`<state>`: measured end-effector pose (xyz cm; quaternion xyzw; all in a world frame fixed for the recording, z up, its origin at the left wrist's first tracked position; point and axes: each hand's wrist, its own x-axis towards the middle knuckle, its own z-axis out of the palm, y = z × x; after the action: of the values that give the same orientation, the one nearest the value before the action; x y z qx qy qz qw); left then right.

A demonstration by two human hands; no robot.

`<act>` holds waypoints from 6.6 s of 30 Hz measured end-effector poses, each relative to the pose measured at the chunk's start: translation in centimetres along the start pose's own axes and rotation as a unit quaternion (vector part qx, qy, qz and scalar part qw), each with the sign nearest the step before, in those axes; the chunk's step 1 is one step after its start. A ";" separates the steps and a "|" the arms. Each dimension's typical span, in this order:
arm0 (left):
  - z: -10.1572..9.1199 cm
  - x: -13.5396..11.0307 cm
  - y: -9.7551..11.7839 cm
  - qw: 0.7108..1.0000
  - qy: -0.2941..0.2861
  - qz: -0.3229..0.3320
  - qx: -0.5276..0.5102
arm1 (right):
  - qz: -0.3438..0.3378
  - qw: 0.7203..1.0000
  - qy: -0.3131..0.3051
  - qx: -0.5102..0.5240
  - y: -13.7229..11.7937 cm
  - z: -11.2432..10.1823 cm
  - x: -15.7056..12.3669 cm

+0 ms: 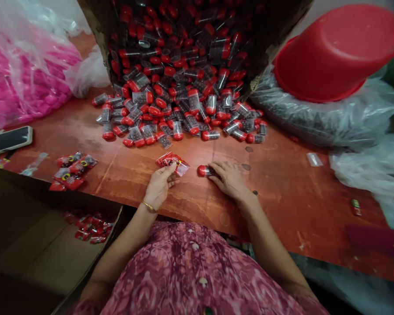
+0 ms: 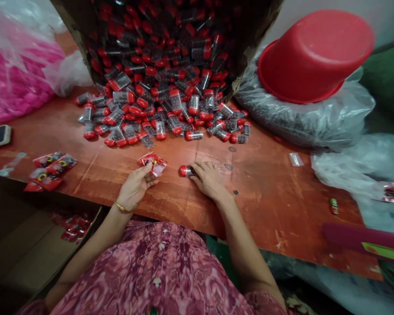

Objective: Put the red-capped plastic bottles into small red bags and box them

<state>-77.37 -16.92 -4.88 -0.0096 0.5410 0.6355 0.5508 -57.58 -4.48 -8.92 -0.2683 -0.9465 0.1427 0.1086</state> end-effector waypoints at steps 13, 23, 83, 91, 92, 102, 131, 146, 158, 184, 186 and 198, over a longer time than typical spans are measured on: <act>1.3 -0.6 -0.7 0.997 0.004 0.051 0.063 | -0.032 0.963 0.130 0.235 -5.7 -2.4 -2.5; 0.8 -0.2 -1.6 0.987 -0.031 0.129 0.090 | 0.008 0.950 0.183 0.253 -7.3 -0.6 -2.0; 2.9 0.1 -3.4 0.984 -0.110 0.135 0.032 | 0.257 0.737 0.220 0.585 -11.8 2.1 0.3; 3.4 -0.8 -3.9 0.986 -0.106 0.127 -0.002 | 0.233 0.774 0.210 0.551 -11.0 2.4 0.6; 3.3 -0.7 -3.5 0.988 -0.095 0.118 -0.013 | 0.218 0.770 0.179 0.572 -10.8 2.2 0.6; 2.8 -0.6 -2.5 0.990 -0.088 0.094 -0.052 | 0.163 0.815 0.120 0.543 -9.6 1.9 2.1; -3.4 3.5 -0.7 0.750 0.117 0.371 0.536 | 0.079 0.977 0.188 0.070 -4.6 2.7 2.3; -0.5 0.1 -0.8 0.882 0.076 0.309 0.347 | 0.206 0.803 0.221 0.514 -10.2 2.8 5.2; 0.4 -0.1 0.5 0.997 0.022 0.068 0.033 | 0.077 0.927 0.181 0.319 -8.1 2.0 3.8; 0.6 0.0 -0.6 0.983 -0.028 0.152 0.103 | 0.159 0.889 0.115 0.413 -8.1 -0.8 -0.3; 0.2 0.1 -0.6 0.976 -0.033 0.163 0.142 | 0.172 0.883 0.119 0.420 -8.2 -0.6 -0.3; 1.3 0.4 -1.9 0.985 -0.026 0.153 0.069 | 0.189 0.885 0.197 0.378 -9.6 1.1 -0.2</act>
<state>-75.44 -16.08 -5.87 0.1277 0.5642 0.6736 0.4600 -62.31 -12.70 -6.81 -0.4028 -0.7114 0.4520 0.3569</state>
